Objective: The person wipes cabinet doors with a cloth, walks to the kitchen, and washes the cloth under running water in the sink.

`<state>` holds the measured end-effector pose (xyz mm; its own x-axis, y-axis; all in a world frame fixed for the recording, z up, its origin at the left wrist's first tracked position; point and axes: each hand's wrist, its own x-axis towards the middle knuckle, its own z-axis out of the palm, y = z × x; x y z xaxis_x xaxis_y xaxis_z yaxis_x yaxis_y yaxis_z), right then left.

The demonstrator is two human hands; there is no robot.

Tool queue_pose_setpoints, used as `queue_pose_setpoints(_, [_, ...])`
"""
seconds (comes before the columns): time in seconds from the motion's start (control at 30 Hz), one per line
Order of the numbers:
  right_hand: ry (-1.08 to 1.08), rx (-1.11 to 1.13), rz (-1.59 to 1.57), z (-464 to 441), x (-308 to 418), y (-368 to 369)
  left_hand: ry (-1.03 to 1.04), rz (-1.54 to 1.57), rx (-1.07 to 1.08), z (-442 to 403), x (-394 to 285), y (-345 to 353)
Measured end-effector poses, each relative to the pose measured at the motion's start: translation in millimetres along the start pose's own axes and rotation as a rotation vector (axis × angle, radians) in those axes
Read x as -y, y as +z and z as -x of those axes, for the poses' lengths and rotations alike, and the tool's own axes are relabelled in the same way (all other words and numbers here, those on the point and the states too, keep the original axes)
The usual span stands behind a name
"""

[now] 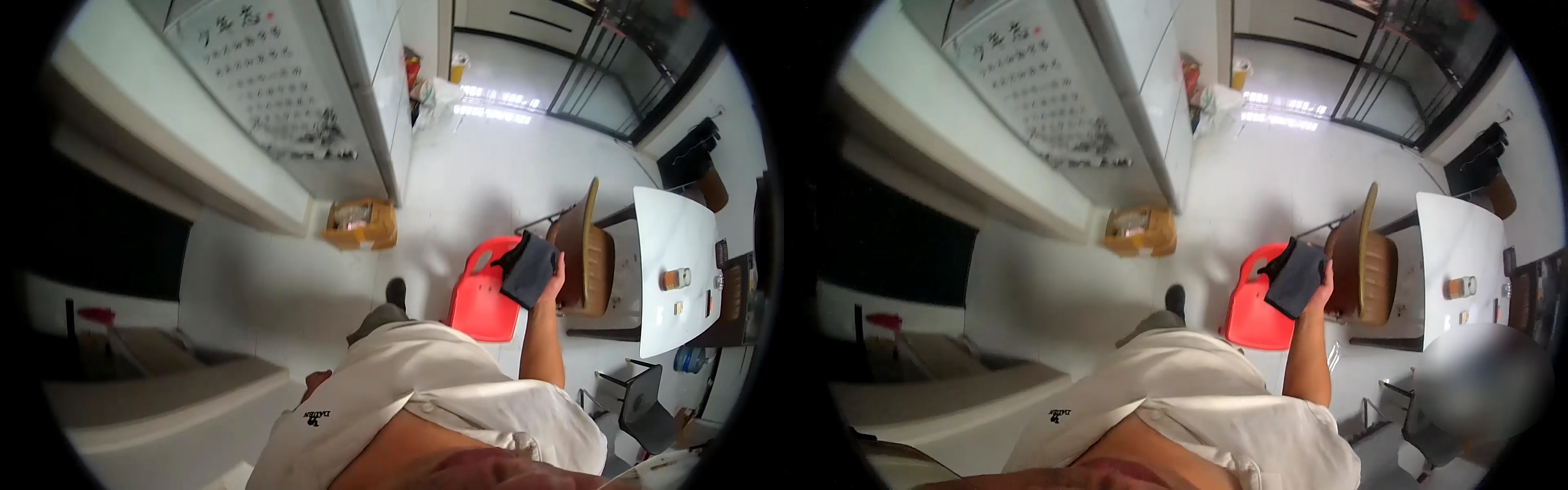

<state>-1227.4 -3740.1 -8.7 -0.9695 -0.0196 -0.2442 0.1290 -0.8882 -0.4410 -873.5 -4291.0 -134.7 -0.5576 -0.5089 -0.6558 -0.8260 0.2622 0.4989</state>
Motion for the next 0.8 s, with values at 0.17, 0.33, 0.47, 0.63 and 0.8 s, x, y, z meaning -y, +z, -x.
queue_pose_setpoints(0.17, [-0.183, -0.014, 0.037, -57.8, 7.8, 60.6, 0.257, -0.017, 0.120, -143.4, -262.6, -15.7])
queue_pose_setpoints(0.33, [-0.300, -0.126, -0.073, -102.9, 18.0, 39.0, 0.897, -0.297, 0.449, -253.7, -485.3, 60.8])
queue_pose_setpoints(0.47, [-0.408, -0.243, -0.129, -160.0, 21.2, 11.9, 0.716, -0.141, 0.664, -271.2, -644.6, 153.6])
queue_pose_setpoints(0.63, [-0.406, -0.250, -0.106, -275.3, 61.6, 6.8, 0.585, -0.091, 0.826, -304.6, -791.3, 212.1])
queue_pose_setpoints(0.8, [-0.343, -0.161, -0.087, -372.7, 134.7, 56.5, 0.590, -0.003, 0.737, -377.2, -892.9, 237.3])
